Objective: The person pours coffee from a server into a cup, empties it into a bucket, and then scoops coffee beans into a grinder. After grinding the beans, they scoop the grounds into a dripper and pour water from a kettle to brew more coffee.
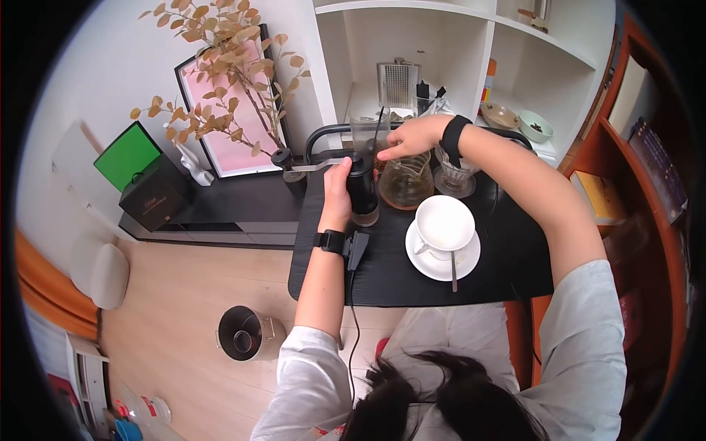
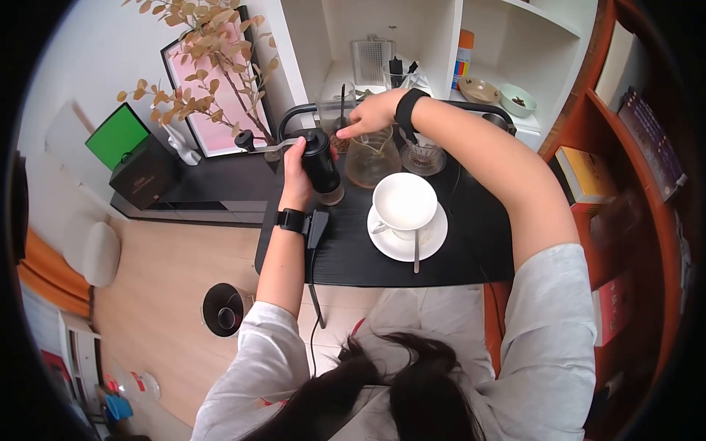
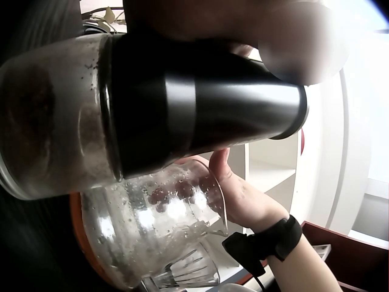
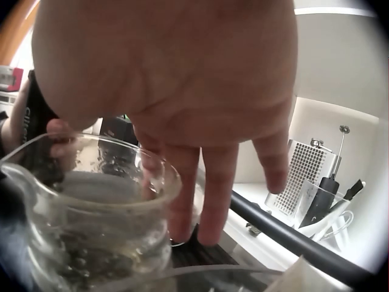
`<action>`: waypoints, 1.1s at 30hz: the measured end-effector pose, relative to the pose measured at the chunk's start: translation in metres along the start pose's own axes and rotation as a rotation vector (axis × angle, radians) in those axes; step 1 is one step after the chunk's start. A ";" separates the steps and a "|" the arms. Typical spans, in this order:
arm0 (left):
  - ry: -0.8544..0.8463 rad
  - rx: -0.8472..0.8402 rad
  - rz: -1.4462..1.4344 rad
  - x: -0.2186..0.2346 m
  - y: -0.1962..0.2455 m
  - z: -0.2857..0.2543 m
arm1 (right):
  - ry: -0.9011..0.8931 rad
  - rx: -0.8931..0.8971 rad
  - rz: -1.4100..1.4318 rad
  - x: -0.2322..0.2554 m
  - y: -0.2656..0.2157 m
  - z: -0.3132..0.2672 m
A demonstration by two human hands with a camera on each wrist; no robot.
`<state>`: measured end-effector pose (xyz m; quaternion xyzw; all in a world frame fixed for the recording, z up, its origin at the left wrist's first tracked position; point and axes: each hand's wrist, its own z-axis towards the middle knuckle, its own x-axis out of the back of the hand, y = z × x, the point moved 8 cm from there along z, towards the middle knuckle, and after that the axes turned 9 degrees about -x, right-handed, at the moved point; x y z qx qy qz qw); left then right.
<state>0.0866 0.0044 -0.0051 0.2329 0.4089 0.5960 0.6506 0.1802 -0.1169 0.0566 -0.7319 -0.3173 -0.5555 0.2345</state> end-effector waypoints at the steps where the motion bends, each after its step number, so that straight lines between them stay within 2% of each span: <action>1: 0.000 -0.001 0.004 0.000 0.001 0.000 | 0.003 -0.008 -0.027 0.002 -0.002 -0.001; 8: 0.000 -0.006 -0.008 -0.001 0.001 0.001 | 0.082 0.020 -0.089 0.003 -0.006 0.000; 18: 0.011 -0.023 -0.025 0.008 -0.011 0.004 | 0.290 0.241 0.017 0.010 -0.027 -0.012; 21: 0.029 -0.032 -0.023 0.010 -0.010 0.004 | 0.314 0.229 -0.097 0.013 -0.031 -0.015; 27: 0.015 -0.012 -0.019 0.003 -0.001 0.001 | 0.499 0.311 -0.142 0.014 -0.039 -0.027; 33: 0.000 0.009 -0.039 0.002 -0.002 0.001 | 0.625 0.295 -0.240 0.021 -0.042 -0.048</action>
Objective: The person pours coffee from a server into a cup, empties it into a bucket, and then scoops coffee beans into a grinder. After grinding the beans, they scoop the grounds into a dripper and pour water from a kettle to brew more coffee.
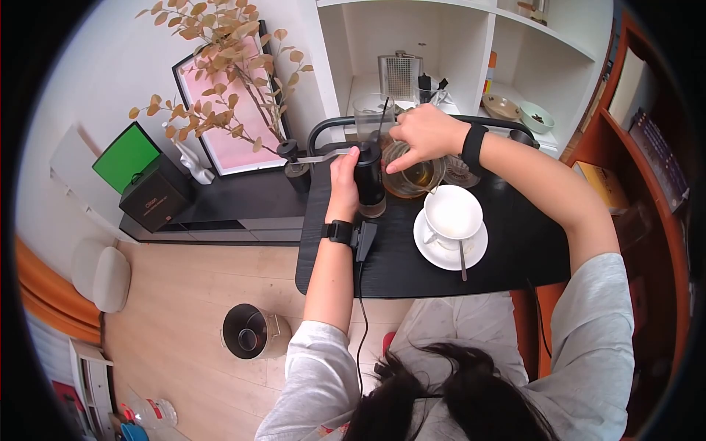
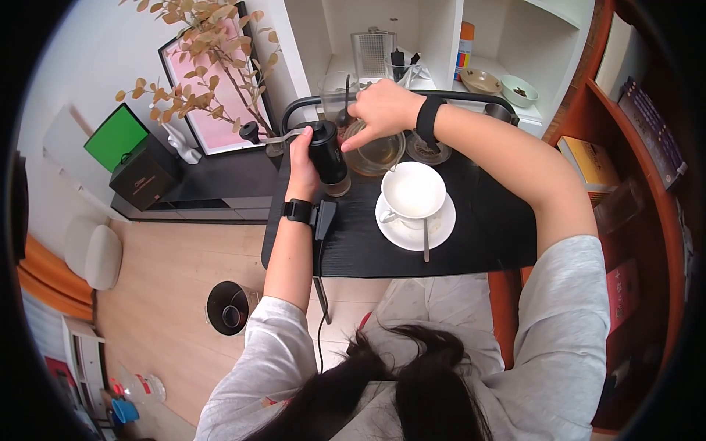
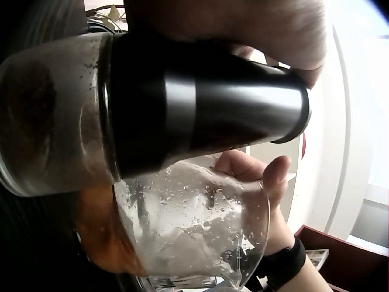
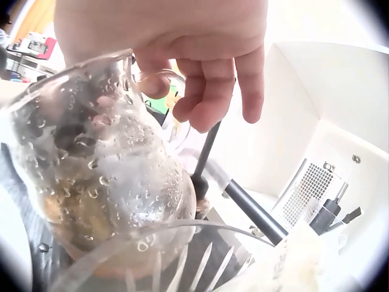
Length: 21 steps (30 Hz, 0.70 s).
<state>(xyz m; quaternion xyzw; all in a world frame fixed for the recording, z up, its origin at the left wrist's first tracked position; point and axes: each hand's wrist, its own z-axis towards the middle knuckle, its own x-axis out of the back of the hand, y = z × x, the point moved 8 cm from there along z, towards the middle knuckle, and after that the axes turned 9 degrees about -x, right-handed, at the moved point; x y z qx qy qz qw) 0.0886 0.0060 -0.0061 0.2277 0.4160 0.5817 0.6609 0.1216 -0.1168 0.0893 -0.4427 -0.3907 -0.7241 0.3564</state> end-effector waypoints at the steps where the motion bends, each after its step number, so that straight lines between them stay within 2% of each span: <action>1: -0.004 0.007 -0.005 0.000 0.000 0.000 | 0.036 0.015 -0.010 0.003 -0.002 -0.002; 9: 0.005 -0.004 -0.033 -0.002 0.001 0.000 | 0.247 0.036 -0.070 0.028 -0.014 -0.022; 21: 0.013 -0.023 -0.038 0.000 0.000 0.000 | 0.437 0.064 -0.079 0.044 -0.021 -0.040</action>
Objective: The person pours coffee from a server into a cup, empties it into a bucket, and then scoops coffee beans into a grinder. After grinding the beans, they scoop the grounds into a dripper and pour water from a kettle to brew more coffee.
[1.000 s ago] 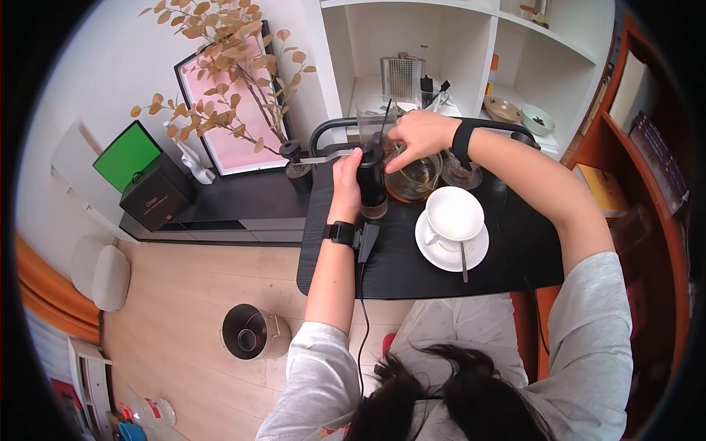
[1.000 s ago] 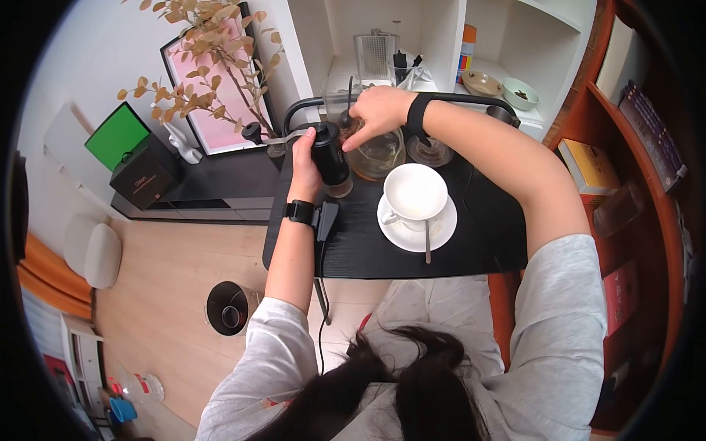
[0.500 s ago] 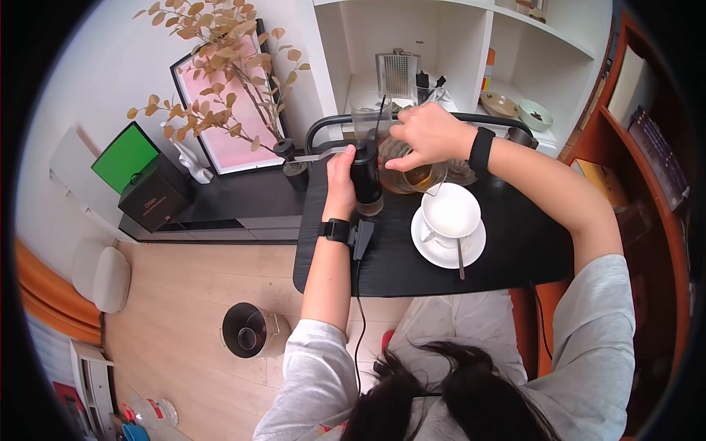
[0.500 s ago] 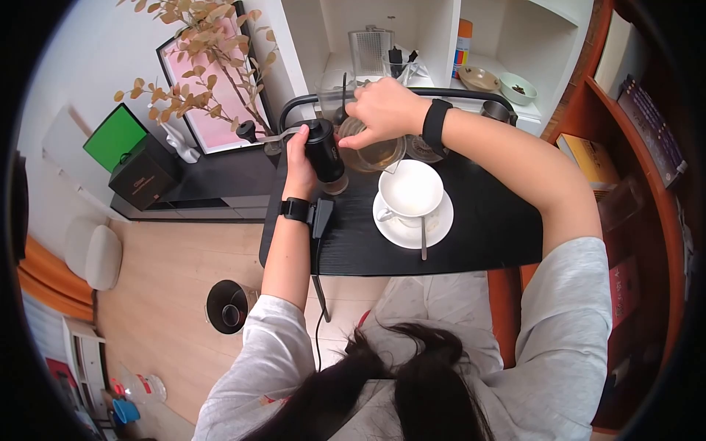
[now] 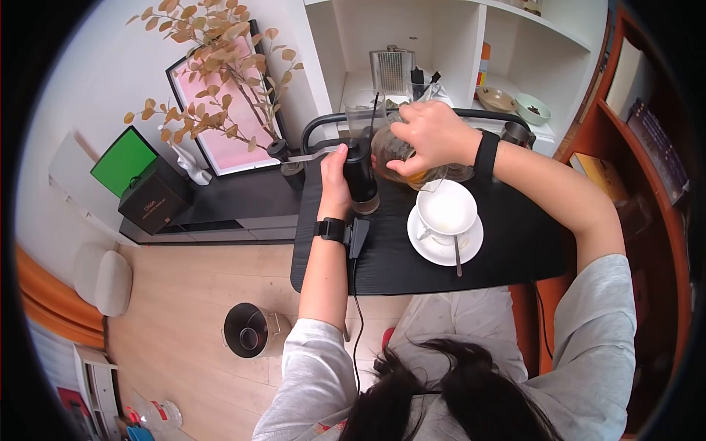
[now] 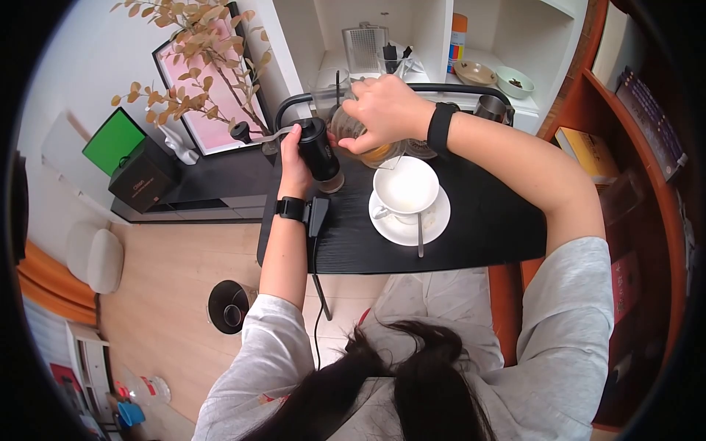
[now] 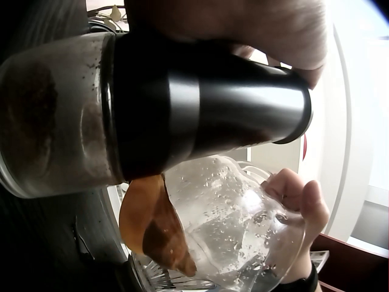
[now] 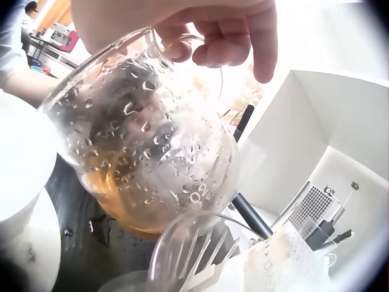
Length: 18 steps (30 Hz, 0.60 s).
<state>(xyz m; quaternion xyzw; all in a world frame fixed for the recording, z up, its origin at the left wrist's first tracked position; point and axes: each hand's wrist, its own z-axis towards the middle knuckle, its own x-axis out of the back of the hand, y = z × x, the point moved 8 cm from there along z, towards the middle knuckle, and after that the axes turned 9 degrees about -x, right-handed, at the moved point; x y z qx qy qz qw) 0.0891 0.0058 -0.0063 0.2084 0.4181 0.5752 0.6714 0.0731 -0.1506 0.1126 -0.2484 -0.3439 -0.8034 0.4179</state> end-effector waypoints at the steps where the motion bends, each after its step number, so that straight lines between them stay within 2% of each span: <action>1: 0.005 -0.005 -0.014 -0.001 0.001 0.000 | 0.010 0.004 0.005 0.001 0.000 -0.001; 18: -0.006 0.013 0.034 0.002 -0.004 0.000 | 0.138 0.042 0.042 0.014 -0.004 -0.009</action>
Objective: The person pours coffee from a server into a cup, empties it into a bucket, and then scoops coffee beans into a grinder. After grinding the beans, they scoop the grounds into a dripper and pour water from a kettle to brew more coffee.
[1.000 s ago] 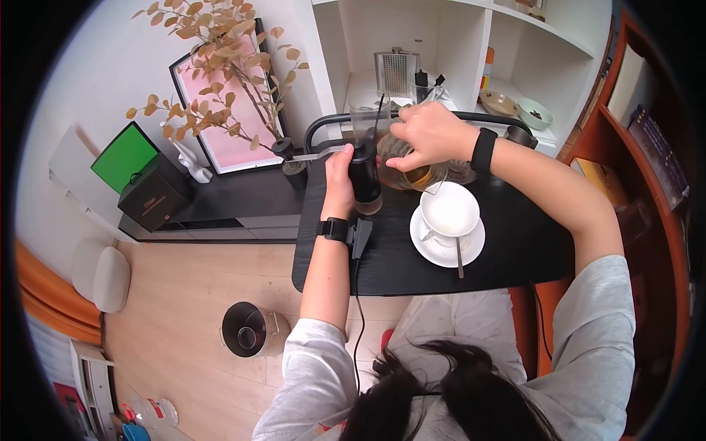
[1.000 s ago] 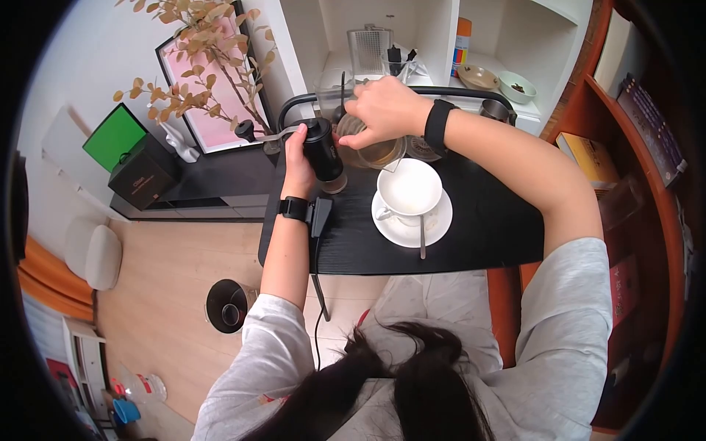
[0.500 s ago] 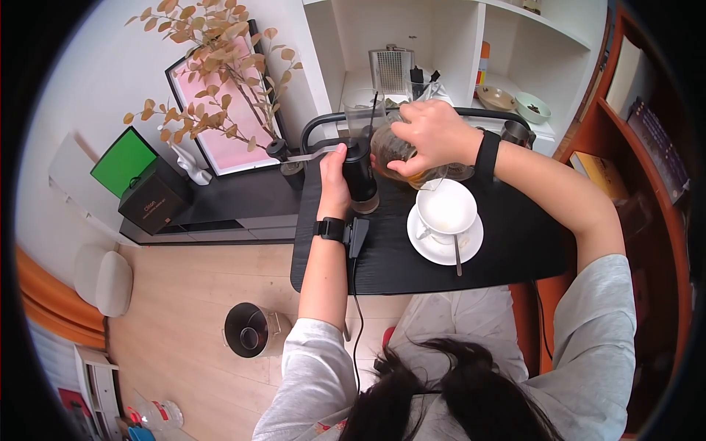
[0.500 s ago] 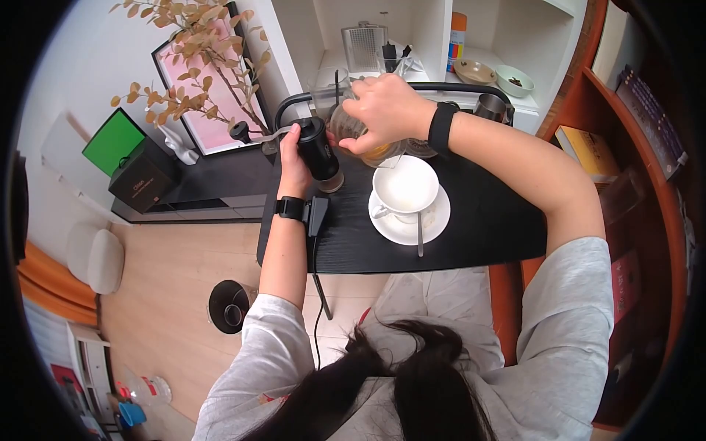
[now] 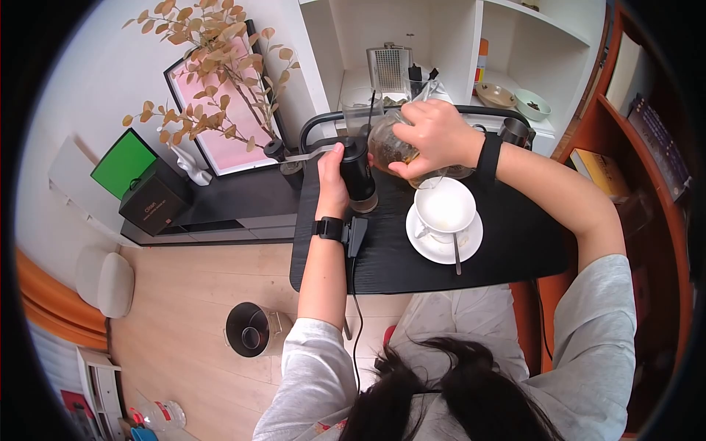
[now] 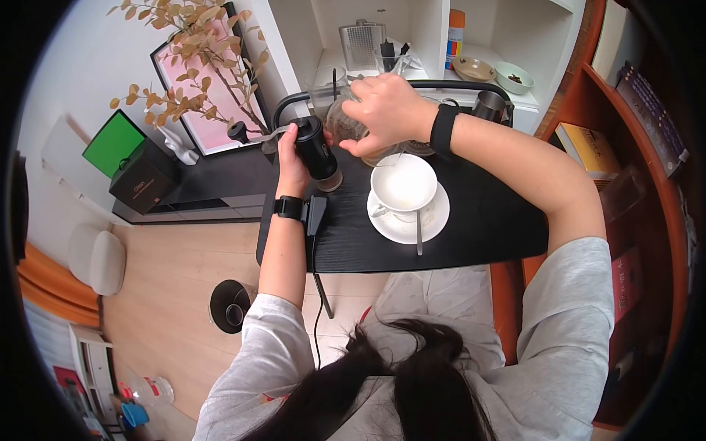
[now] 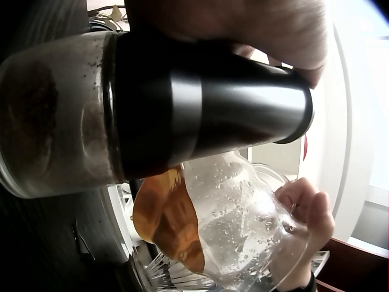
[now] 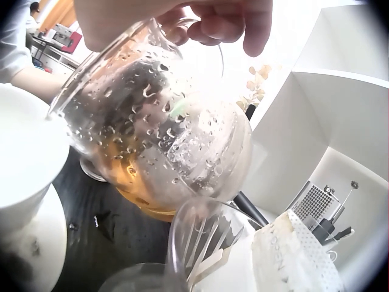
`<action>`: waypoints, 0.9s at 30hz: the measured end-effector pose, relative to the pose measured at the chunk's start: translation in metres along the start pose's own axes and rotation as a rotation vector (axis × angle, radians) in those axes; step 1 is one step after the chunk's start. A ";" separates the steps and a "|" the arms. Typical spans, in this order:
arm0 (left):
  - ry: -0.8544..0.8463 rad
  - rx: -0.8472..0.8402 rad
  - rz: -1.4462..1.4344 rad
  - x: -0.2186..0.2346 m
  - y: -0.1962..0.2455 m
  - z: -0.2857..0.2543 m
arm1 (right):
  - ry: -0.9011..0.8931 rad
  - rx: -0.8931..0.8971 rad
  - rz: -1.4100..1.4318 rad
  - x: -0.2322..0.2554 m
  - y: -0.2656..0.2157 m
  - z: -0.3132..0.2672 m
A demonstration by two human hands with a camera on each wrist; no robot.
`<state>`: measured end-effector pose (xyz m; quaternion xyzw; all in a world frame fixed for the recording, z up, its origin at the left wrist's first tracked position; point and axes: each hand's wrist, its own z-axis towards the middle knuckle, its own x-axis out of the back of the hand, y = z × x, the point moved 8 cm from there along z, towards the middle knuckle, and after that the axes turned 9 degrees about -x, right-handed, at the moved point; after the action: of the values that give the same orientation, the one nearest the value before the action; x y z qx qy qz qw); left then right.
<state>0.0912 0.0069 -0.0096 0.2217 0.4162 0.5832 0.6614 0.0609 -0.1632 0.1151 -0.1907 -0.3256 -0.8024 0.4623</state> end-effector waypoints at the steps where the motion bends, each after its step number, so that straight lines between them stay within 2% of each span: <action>1: -0.001 0.001 0.001 0.000 0.000 0.000 | 0.004 0.000 0.001 0.000 0.000 -0.001; 27: -0.007 -0.004 0.001 0.000 -0.001 0.001 | 0.038 -0.029 0.011 0.011 -0.004 -0.008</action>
<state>0.0923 0.0068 -0.0097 0.2226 0.4125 0.5836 0.6631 0.0520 -0.1743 0.1153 -0.1840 -0.3040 -0.8080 0.4699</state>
